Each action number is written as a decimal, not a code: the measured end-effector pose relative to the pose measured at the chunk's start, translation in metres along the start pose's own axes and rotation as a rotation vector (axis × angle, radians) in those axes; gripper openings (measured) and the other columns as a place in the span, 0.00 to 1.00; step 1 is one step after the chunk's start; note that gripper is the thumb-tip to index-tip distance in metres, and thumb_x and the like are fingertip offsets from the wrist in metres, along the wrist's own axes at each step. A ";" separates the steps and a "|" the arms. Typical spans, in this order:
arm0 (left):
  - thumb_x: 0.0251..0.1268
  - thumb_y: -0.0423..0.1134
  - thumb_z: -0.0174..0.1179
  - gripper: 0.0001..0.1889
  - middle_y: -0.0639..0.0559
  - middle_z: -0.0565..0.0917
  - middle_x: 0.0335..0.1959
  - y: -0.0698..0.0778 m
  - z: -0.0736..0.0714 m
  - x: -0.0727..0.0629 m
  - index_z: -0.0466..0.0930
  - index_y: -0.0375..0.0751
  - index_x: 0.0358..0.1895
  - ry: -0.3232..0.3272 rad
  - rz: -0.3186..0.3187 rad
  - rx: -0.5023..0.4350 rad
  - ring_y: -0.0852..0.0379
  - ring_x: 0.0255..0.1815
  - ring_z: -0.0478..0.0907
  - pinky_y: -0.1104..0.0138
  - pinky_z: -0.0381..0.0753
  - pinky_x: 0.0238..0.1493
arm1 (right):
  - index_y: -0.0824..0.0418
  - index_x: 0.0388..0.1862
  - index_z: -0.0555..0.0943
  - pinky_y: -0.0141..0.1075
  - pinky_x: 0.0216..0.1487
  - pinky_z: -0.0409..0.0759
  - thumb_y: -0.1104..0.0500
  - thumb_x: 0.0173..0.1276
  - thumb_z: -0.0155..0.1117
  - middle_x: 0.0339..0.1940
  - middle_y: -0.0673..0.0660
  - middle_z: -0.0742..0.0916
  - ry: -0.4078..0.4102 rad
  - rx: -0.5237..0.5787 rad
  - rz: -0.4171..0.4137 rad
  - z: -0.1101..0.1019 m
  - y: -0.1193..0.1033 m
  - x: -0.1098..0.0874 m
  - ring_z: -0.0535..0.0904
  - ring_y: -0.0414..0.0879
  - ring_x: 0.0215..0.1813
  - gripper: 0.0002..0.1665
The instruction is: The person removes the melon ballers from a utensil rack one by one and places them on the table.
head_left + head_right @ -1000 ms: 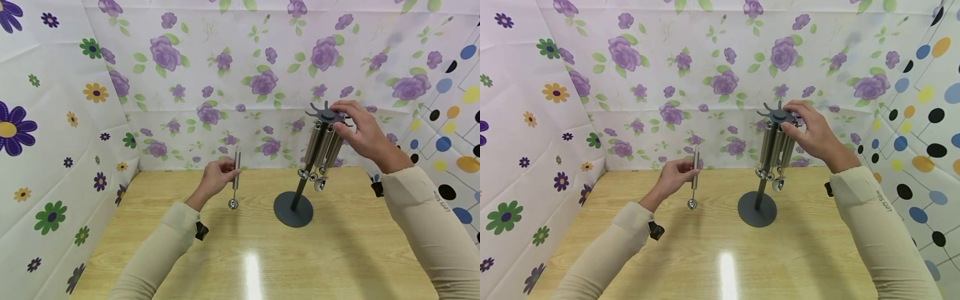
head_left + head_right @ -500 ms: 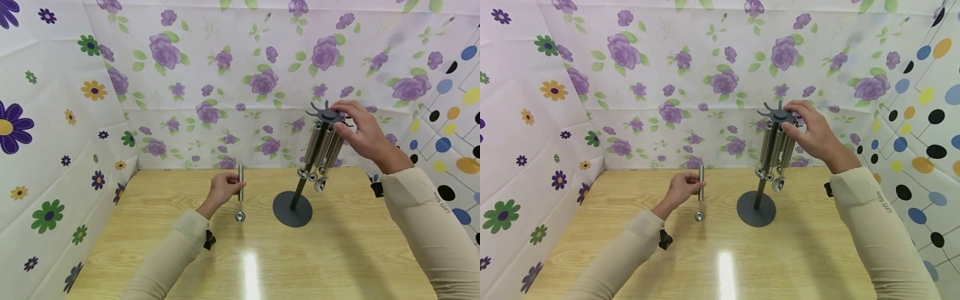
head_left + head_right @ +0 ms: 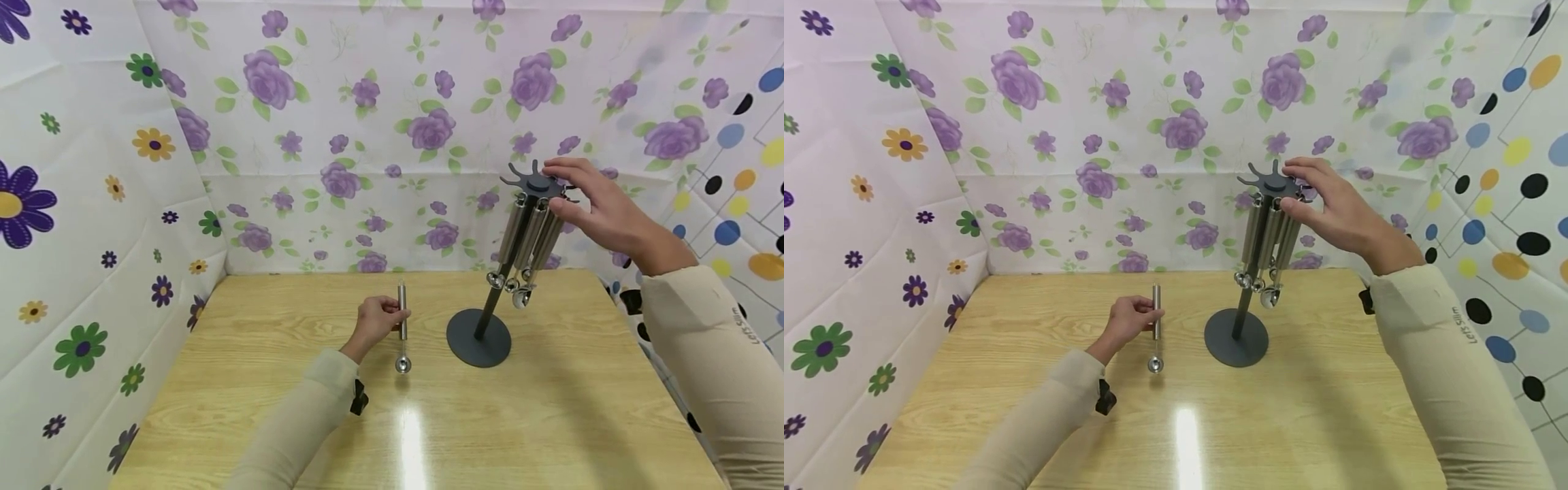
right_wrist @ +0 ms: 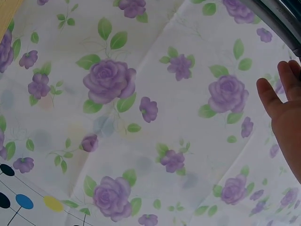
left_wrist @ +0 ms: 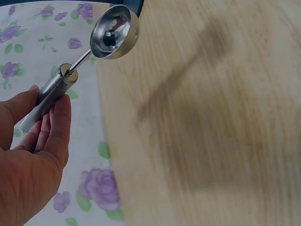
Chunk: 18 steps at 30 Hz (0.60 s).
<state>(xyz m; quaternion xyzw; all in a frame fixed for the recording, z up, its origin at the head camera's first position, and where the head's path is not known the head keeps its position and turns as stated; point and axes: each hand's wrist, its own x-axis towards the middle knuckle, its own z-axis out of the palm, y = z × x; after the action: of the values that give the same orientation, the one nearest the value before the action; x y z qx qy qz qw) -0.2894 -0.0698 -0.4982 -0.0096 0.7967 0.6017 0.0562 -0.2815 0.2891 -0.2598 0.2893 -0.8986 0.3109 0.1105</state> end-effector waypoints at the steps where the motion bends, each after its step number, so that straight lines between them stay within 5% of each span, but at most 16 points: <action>1: 0.61 0.31 0.71 0.10 0.43 0.84 0.33 -0.002 0.001 0.000 0.84 0.29 0.42 0.000 -0.004 0.002 0.54 0.32 0.85 0.57 0.88 0.38 | 0.65 0.77 0.63 0.70 0.71 0.49 0.48 0.78 0.52 0.79 0.62 0.60 0.000 -0.004 -0.002 0.000 0.000 0.000 0.54 0.67 0.76 0.36; 10: 0.60 0.29 0.71 0.10 0.43 0.86 0.32 -0.015 0.012 0.006 0.84 0.27 0.41 0.009 -0.041 0.006 0.55 0.29 0.85 0.63 0.88 0.33 | 0.63 0.77 0.63 0.72 0.67 0.52 0.48 0.77 0.56 0.78 0.63 0.61 -0.001 -0.032 0.024 -0.004 -0.002 -0.002 0.57 0.69 0.74 0.36; 18: 0.60 0.29 0.72 0.10 0.44 0.87 0.31 -0.022 0.024 0.015 0.84 0.28 0.42 -0.001 -0.109 0.002 0.55 0.27 0.85 0.52 0.87 0.41 | 0.58 0.77 0.66 0.70 0.66 0.57 0.53 0.75 0.61 0.77 0.61 0.66 0.037 -0.015 0.016 -0.008 -0.001 -0.003 0.62 0.69 0.71 0.34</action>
<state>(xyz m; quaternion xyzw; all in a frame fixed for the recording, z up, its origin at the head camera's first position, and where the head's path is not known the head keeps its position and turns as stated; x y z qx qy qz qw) -0.3007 -0.0523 -0.5273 -0.0526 0.7955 0.5971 0.0892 -0.2783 0.2950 -0.2547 0.2755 -0.9009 0.3103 0.1270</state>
